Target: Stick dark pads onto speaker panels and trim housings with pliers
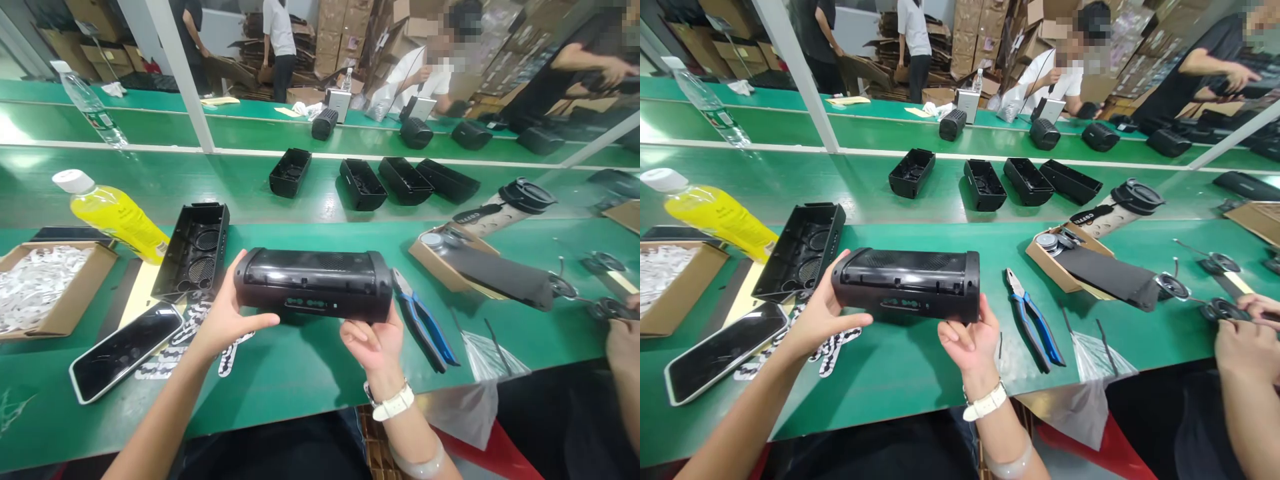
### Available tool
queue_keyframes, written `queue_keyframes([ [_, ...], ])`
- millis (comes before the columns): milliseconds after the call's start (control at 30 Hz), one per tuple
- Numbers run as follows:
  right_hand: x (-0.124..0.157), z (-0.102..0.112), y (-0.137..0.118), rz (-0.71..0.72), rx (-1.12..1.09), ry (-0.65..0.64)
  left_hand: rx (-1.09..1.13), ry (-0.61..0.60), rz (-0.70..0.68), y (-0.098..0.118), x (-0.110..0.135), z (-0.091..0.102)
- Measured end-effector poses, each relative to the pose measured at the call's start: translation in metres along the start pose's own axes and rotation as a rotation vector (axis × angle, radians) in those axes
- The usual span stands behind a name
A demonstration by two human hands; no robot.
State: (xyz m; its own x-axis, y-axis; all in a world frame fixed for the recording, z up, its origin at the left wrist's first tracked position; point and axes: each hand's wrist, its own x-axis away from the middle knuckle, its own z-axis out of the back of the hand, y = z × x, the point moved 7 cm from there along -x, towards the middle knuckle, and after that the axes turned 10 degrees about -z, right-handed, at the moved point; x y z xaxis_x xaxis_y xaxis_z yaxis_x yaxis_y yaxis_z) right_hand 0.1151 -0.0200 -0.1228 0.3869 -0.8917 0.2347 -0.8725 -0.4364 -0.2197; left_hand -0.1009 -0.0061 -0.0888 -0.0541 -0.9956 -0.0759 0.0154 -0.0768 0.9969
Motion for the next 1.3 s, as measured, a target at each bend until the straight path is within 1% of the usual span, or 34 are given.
queue_keyframes([
  [67, -0.001, 0.009, -0.006, 0.020, 0.075, 0.026, 0.001, -0.097, 0.043, -0.006, -0.008, -0.001],
  [133, 0.000, 0.018, -0.012, 0.024, 0.124, 0.052, -0.089, -0.244, 0.060, -0.008, -0.012, -0.004],
  [200, 0.003, 0.026, -0.018, 0.032, 0.185, 0.086, -0.178, -0.415, 0.038, -0.005, -0.010, -0.013],
  [233, 0.004, 0.029, -0.021, 0.040, 0.218, 0.107, -0.219, -0.481, 0.009, -0.002, -0.008, -0.017],
  [267, 0.006, 0.031, -0.024, 0.045, 0.255, 0.132, -0.263, -0.512, -0.034, 0.002, -0.008, -0.020],
  [300, 0.008, 0.033, -0.027, 0.050, 0.295, 0.162, -0.319, -0.509, -0.088, 0.006, -0.009, -0.021],
  [367, 0.014, 0.036, -0.034, 0.083, 0.377, 0.241, -0.446, -0.450, -0.210, 0.016, -0.013, -0.019],
  [433, 0.023, 0.037, -0.045, 0.193, 0.440, 0.341, -0.543, -0.401, -0.287, 0.021, -0.017, -0.017],
  [533, 0.047, 0.029, -0.059, 0.455, 0.643, 0.539, -0.603, -0.394, -0.298, 0.015, -0.022, -0.016],
  [567, 0.054, 0.023, -0.059, 0.504, 0.730, 0.578, -0.610, -0.397, -0.289, 0.011, -0.024, -0.016],
  [600, 0.059, 0.014, -0.056, 0.521, 0.812, 0.585, -0.614, -0.401, -0.281, 0.006, -0.025, -0.015],
  [633, 0.061, 0.005, -0.049, 0.508, 0.874, 0.555, -0.616, -0.402, -0.277, 0.002, -0.026, -0.016],
  [700, 0.061, -0.016, -0.030, 0.428, 0.925, 0.412, -0.623, -0.412, -0.273, -0.006, -0.026, -0.017],
  [767, 0.058, -0.035, -0.007, 0.297, 0.892, 0.246, -0.671, -0.433, -0.294, -0.006, -0.022, -0.022],
  [800, 0.055, -0.043, 0.006, 0.218, 0.844, 0.171, -0.707, -0.428, -0.328, 0.000, -0.018, -0.024],
  [833, 0.053, -0.049, 0.018, 0.139, 0.790, 0.106, -0.735, -0.406, -0.376, 0.010, -0.013, -0.026],
  [867, 0.051, -0.055, 0.029, 0.072, 0.738, 0.052, -0.746, -0.360, -0.440, 0.025, -0.005, -0.028],
  [967, 0.046, -0.067, 0.057, -0.066, 0.655, -0.054, -0.703, -0.181, -0.659, 0.081, 0.025, -0.033],
  [1033, 0.046, -0.070, 0.073, -0.122, 0.664, -0.073, -0.738, -0.183, -0.774, 0.109, 0.045, -0.041],
  [1100, 0.049, -0.071, 0.084, -0.124, 0.713, -0.047, -0.809, -0.220, -0.823, 0.123, 0.058, -0.047],
  [1200, 0.058, -0.069, 0.091, -0.094, 0.847, 0.055, -0.874, -0.219, -0.806, 0.125, 0.065, -0.046],
  [1300, 0.065, -0.070, 0.088, -0.067, 0.995, 0.168, -0.850, -0.187, -0.787, 0.124, 0.069, -0.040],
])
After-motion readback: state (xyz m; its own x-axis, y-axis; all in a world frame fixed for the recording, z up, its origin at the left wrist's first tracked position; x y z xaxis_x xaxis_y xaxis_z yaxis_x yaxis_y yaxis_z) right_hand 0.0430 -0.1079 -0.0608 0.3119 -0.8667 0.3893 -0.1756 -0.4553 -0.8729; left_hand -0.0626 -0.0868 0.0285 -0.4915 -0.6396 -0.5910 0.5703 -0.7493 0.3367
